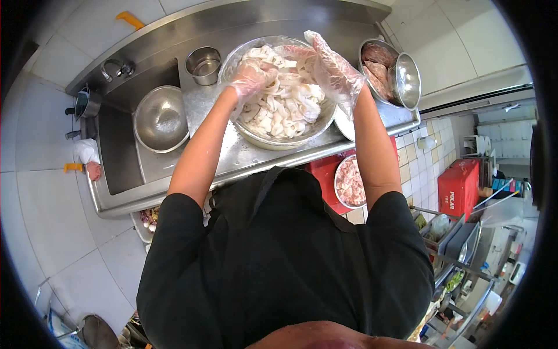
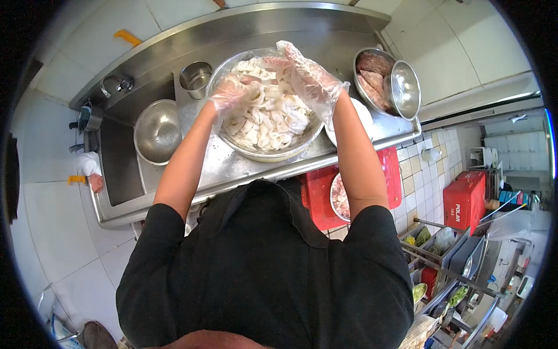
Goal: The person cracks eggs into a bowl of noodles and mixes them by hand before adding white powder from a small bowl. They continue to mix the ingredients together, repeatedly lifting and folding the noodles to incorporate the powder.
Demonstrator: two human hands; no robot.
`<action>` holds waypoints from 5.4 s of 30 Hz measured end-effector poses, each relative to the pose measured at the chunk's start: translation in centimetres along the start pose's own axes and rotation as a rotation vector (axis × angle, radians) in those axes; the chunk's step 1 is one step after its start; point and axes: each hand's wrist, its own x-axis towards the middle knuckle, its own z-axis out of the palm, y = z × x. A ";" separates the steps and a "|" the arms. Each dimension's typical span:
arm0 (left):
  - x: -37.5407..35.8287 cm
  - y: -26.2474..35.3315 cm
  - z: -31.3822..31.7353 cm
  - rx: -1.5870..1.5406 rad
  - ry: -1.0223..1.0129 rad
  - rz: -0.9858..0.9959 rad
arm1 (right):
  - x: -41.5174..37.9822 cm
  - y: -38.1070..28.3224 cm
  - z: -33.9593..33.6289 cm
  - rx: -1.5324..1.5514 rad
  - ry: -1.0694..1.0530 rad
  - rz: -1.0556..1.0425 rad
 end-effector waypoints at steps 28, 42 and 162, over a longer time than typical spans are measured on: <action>-3.1 -2.3 -5.9 0.053 0.105 -0.074 | -0.7 3.0 -9.9 -1.073 0.326 -0.291; -2.3 -11.7 0.0 0.437 0.445 -0.048 | 7.0 2.4 -7.8 -1.252 0.606 0.349; -12.4 -5.3 -3.7 -0.244 0.701 -0.178 | 3.9 11.8 13.1 -0.242 0.186 -0.225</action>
